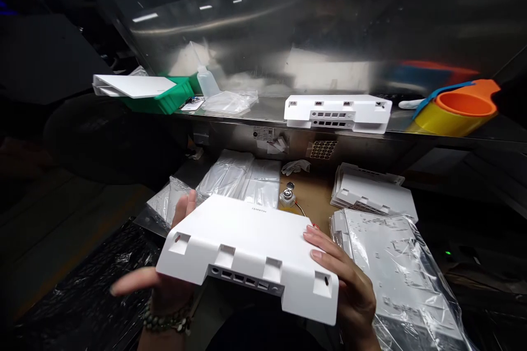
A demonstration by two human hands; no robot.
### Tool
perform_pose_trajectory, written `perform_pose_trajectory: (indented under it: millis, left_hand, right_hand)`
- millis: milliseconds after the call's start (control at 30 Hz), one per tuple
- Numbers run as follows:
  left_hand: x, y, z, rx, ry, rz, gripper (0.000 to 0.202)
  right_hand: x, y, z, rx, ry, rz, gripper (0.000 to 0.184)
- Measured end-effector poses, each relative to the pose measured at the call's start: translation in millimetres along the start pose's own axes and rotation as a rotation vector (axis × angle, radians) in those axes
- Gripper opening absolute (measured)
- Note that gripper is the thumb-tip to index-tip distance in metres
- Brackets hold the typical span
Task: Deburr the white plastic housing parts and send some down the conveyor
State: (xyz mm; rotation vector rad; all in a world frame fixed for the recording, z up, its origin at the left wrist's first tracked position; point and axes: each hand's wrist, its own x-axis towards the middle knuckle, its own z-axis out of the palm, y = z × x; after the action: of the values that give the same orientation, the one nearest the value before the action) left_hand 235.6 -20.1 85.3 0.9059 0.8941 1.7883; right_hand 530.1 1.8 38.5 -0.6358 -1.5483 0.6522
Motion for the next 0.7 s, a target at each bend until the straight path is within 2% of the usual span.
perform_pose_trajectory:
  millis: [67, 133, 200, 233, 267, 333, 400, 467, 533, 600, 700]
  left_hand:
    - [-2, 7, 5.7, -0.239, -0.082, -0.277, 0.099]
    - [-3, 13, 7.4, -0.393, -0.205, -0.449, 0.071]
    - [-3, 15, 5.7, -0.452, -0.263, -0.48, 0.033]
    - [-4, 15, 4.2, -0.464, -0.267, -0.466, 0.022]
    - [-4, 15, 2.9, -0.465, -0.258, -0.453, 0.025]
    - [-6, 13, 1.2, -0.445, -0.229, -0.432, 0.045]
    - [-8, 12, 1.1, -0.409, -0.209, -0.414, 0.059]
    - [-10, 12, 1.4, -0.366, -0.187, -0.4, 0.069]
    - [-11, 11, 1.2, -0.324, -0.16, -0.378, 0.073]
    - [-11, 10, -0.5, -0.284, -0.142, -0.359, 0.073]
    - [-11, 8, -4.8, -0.236, -0.135, -0.358, 0.069]
  right_hand:
    - [-3, -3, -4, -0.082, 0.031, -0.132, 0.031]
    - [-6, -5, -7, -0.184, 0.031, -0.181, 0.03]
    - [-8, -5, -10, -0.244, -0.004, -0.155, 0.032]
    - [-9, -4, -10, -0.243, 0.007, -0.104, 0.036]
    - [-11, -3, -11, -0.222, 0.04, -0.015, 0.045]
    - [-14, -2, -12, -0.149, 0.122, 0.257, 0.062]
    - [-18, -2, -15, -0.078, 0.154, 0.55, 0.056]
    - [-23, -3, -19, -0.006, 0.105, 0.731, 0.045]
    - [-25, -6, -22, 0.085, 0.047, 0.764, 0.044]
    - [-24, -10, -23, 0.145, 0.0, 0.733, 0.045]
    - [-14, -17, -20, 0.148, -0.007, 0.696, 0.043]
